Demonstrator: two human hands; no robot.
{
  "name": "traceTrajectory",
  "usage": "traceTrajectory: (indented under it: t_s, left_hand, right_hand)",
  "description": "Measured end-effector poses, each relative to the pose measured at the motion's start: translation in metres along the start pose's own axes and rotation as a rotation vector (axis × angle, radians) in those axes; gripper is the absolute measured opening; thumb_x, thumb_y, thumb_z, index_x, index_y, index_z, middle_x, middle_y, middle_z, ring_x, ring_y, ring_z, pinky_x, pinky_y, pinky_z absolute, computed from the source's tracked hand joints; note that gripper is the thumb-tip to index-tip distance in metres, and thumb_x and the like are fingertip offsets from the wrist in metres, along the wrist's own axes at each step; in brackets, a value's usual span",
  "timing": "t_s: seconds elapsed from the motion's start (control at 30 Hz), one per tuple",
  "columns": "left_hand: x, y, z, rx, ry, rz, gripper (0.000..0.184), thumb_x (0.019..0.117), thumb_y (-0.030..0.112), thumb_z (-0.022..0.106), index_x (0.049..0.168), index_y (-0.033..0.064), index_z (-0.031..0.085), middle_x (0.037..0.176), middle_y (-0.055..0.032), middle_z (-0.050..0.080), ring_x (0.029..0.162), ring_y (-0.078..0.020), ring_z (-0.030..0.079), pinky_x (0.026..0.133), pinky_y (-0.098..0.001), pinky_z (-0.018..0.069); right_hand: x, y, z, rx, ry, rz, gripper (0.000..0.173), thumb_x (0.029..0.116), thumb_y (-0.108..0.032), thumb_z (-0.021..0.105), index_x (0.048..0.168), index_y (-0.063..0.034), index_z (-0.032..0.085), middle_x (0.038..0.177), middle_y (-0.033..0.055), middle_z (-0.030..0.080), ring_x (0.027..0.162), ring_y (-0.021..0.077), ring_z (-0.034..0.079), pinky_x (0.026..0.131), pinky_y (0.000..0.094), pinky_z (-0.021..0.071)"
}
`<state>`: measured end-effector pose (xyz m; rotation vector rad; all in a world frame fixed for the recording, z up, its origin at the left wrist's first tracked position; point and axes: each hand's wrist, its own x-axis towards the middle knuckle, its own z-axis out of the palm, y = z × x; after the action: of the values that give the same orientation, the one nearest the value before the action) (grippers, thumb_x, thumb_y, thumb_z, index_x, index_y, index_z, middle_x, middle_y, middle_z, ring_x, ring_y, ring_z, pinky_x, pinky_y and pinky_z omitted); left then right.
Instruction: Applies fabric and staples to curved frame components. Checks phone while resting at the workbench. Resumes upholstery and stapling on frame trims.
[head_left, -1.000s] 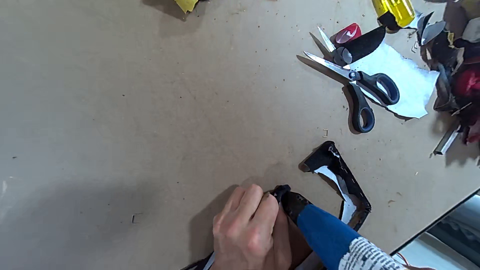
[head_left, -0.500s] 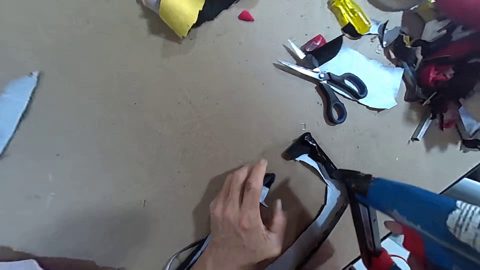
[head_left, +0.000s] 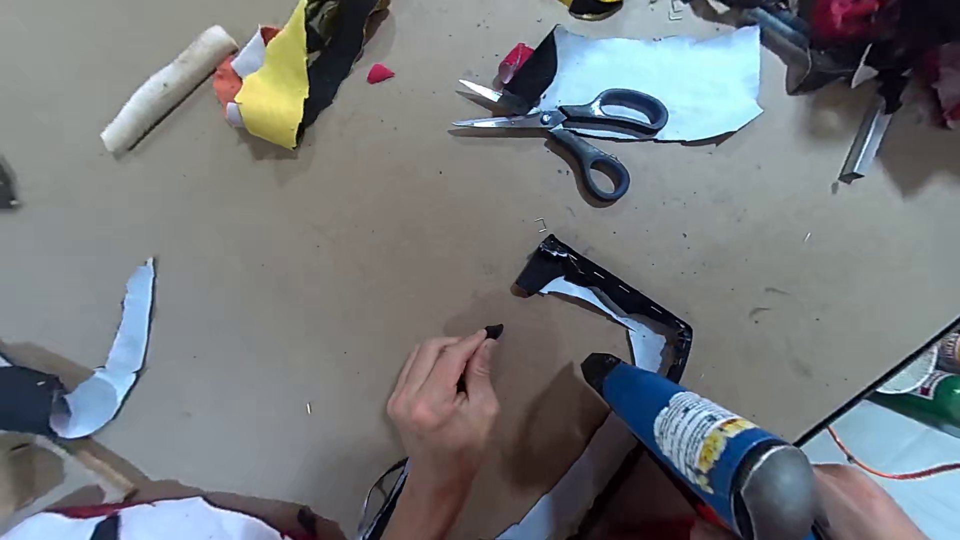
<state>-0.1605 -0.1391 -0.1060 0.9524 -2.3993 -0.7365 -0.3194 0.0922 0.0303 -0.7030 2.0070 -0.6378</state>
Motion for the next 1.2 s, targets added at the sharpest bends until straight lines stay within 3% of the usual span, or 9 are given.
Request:
traceTrajectory:
  t_s: [0.2,0.37,0.5,0.77,1.2]
  left_hand:
    - [0.001,0.000,-0.002,-0.094,-0.025,-0.074,0.020,0.0941,0.025,0.067,0.088,0.0100,0.079,0.085,0.0029,0.071,0.069,0.0024,0.060,0.058,-0.0143,0.0486]
    - [0.001,0.000,-0.001,-0.130,-0.020,-0.122,0.019,0.0933,0.025,0.067,0.087,0.0112,0.078,0.085,0.0038,0.072,0.072,0.0016,0.062,0.060,-0.0153,0.0512]
    - [0.000,0.002,0.000,-0.092,-0.006,-0.137,0.021,0.0933,0.027,0.065,0.085,0.0129,0.079,0.083,0.0039,0.072,0.074,-0.0010,0.064,0.064,-0.0183,0.0532]
    - [0.001,0.002,-0.002,-0.118,-0.004,-0.166,0.025,0.0955,0.030,0.062,0.085,0.0147,0.078,0.081,0.0047,0.072,0.076,-0.0023,0.066,0.066,-0.0195,0.0546]
    - [0.002,0.001,-0.001,-0.177,-0.005,-0.178,0.023,0.0953,0.026,0.061,0.083,0.0149,0.077,0.079,0.0041,0.071,0.077,-0.0047,0.066,0.066,-0.0204,0.0549]
  right_hand:
    - [0.005,-0.007,-0.003,0.013,0.038,-0.046,0.041,0.0908,-0.032,0.076,0.118,-0.0017,0.070,0.088,0.0160,0.075,0.077,0.0239,0.073,0.066,0.0477,0.0574]
    - [0.016,-0.029,0.001,-0.042,0.030,-0.069,0.043,0.0910,-0.028,0.076,0.124,-0.0017,0.069,0.093,0.0162,0.076,0.081,0.0249,0.074,0.070,0.0477,0.0593]
    - [0.028,-0.055,0.013,-0.147,0.034,-0.109,0.041,0.0857,-0.020,0.074,0.121,-0.0011,0.070,0.092,0.0170,0.076,0.080,0.0266,0.074,0.066,0.0467,0.0583]
    - [0.052,-0.076,0.027,-0.334,-0.034,-0.113,0.042,0.0844,-0.025,0.073,0.120,-0.0020,0.071,0.087,0.0143,0.076,0.072,0.0267,0.073,0.058,0.0477,0.0551]
    - [0.065,-0.081,0.023,-0.395,-0.076,-0.135,0.041,0.0857,-0.024,0.072,0.119,0.0007,0.071,0.089,0.0162,0.076,0.076,0.0229,0.074,0.066,0.0422,0.0583]
